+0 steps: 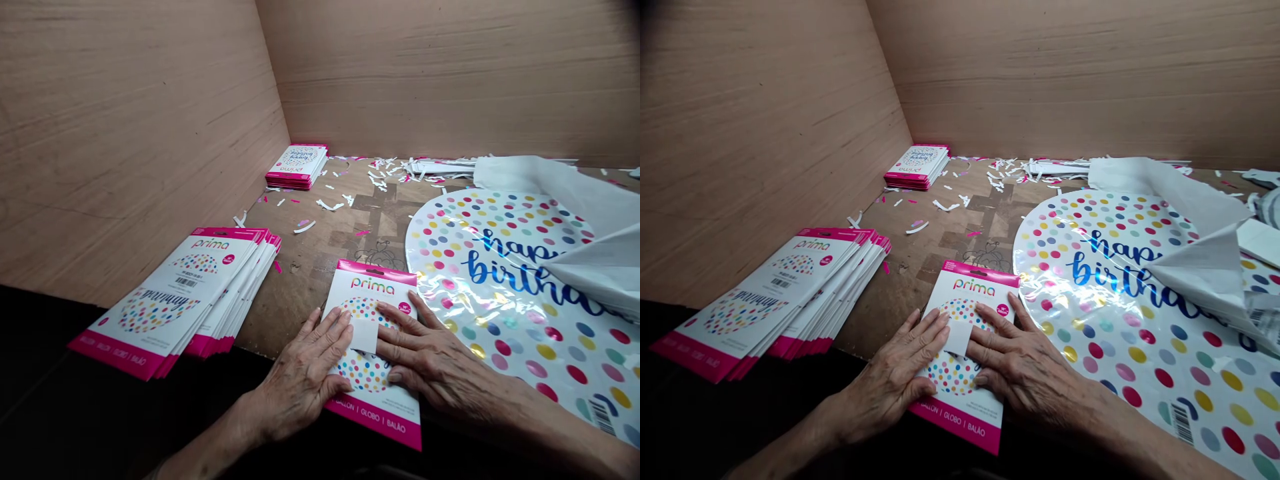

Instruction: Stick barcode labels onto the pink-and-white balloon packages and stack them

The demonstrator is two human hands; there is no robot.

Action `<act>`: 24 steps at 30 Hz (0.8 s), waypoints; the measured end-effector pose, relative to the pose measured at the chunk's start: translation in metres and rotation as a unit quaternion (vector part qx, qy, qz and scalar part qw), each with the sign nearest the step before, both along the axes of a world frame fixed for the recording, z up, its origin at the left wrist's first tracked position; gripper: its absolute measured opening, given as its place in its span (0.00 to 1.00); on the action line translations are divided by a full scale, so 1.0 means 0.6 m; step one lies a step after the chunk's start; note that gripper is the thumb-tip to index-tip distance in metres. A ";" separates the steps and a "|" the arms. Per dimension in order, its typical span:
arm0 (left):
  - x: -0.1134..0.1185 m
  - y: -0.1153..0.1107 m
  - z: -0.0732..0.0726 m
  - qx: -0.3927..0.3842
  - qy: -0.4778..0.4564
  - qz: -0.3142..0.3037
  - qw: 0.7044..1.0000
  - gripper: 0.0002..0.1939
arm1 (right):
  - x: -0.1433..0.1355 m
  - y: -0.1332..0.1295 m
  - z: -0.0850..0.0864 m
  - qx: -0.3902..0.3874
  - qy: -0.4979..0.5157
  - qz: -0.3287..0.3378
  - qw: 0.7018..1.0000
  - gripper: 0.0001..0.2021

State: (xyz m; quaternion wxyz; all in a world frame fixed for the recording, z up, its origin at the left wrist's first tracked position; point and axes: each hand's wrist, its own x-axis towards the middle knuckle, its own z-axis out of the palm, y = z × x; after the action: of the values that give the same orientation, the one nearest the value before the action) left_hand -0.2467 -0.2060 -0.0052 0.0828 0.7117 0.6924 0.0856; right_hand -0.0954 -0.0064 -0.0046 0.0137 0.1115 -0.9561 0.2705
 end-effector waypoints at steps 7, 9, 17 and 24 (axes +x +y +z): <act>0.000 0.002 -0.001 -0.003 0.003 -0.010 1.000 0.31 | 0.002 -0.001 -0.001 0.011 -0.003 0.008 1.000 0.14; 0.001 0.002 -0.002 0.007 0.004 -0.006 1.000 0.31 | 0.002 -0.002 -0.003 0.007 0.005 0.001 1.000 0.12; 0.001 0.003 -0.003 -0.026 0.010 -0.011 1.000 0.29 | 0.003 -0.002 -0.001 0.018 0.015 0.004 1.000 0.17; -0.001 0.007 0.007 -0.040 0.020 -0.024 0.999 0.29 | 0.006 0.006 -0.009 0.063 0.016 0.016 0.998 0.22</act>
State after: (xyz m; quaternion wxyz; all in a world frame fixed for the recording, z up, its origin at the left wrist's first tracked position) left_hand -0.2471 -0.2019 -0.0011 0.0993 0.7255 0.6797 0.0417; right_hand -0.0920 -0.0030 -0.0099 0.0180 0.1315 -0.9691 0.2081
